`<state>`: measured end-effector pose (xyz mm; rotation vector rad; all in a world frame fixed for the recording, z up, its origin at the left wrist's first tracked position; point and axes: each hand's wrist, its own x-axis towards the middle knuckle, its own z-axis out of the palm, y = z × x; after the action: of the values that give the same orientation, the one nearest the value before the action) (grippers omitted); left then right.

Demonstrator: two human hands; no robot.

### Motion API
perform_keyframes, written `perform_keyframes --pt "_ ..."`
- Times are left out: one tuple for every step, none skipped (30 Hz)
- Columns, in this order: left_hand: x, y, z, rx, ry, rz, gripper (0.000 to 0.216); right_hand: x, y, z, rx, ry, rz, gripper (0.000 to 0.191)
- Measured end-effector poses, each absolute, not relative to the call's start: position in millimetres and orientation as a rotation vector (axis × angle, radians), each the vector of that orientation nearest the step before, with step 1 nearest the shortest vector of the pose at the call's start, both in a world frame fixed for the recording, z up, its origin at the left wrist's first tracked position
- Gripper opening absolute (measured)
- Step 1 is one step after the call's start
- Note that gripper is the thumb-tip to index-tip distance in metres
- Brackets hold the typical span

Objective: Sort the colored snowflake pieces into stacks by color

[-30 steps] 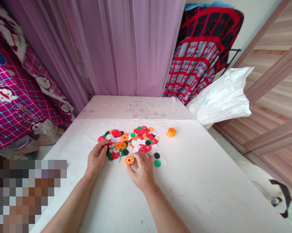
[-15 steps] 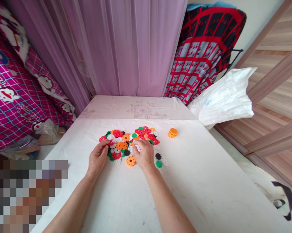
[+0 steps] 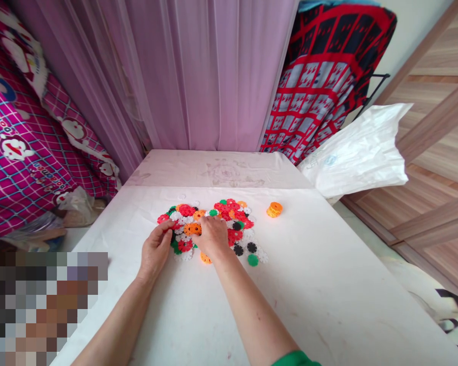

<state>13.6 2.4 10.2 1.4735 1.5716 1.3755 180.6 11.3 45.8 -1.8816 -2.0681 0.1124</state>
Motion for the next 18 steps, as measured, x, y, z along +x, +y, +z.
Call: perform_keyframes --pt "14 3 10 1.477 1.571 1.371 0.029 180 12 46 -1.882 -2.081 0.122 0.027" --pt "13 3 10 1.481 1.57 1.366 0.029 180 13 47 -1.877 -2.095 0.14 0.026" --pt "13 3 9 1.484 1.568 1.364 0.03 180 13 48 -1.87 -2.105 0.168 0.027" --pt "13 3 8 1.487 1.564 1.363 0.03 181 14 49 -1.862 -2.106 0.202 0.027" --pt "13 3 8 1.49 1.561 1.364 0.03 183 14 50 -1.851 -2.094 0.239 0.027" --pt "13 4 7 1.49 1.559 1.366 0.03 186 14 51 -1.84 -2.066 0.279 0.028" --pt "13 4 6 1.49 1.557 1.368 0.03 191 12 51 -1.826 -2.022 0.322 0.029" --pt "13 4 5 1.488 1.556 1.372 0.03 196 10 52 -1.808 -1.965 0.364 0.03" --pt "13 4 5 1.487 1.556 1.375 0.03 202 6 51 -1.782 -1.901 0.407 0.031" --pt "12 4 4 1.485 1.557 1.377 0.03 209 0 51 -1.748 -1.838 0.45 0.032" --pt "12 4 4 1.484 1.559 1.377 0.03 215 -7 50 -1.708 -1.782 0.483 0.032" --pt "12 5 3 1.484 1.562 1.377 0.029 221 -15 48 -1.663 -1.74 0.507 0.03" --pt "12 5 3 1.485 1.565 1.374 0.029 225 -24 46 -1.616 -1.714 0.509 0.028" --pt "12 5 2 1.487 1.567 1.369 0.03 228 -33 43 -1.575 -1.702 0.489 0.026" --pt "12 5 2 1.488 1.571 1.364 0.03 230 -41 41 -1.544 -1.701 0.453 0.026" --pt "12 5 2 1.488 1.575 1.359 0.03 230 -50 38 -1.52 -1.711 0.405 0.026" --pt "12 5 2 1.487 1.58 1.355 0.03 229 -56 36 -1.498 -1.731 0.353 0.026" --pt "12 5 2 1.483 1.585 1.354 0.031 228 -62 34 -1.476 -1.758 0.302 0.027"
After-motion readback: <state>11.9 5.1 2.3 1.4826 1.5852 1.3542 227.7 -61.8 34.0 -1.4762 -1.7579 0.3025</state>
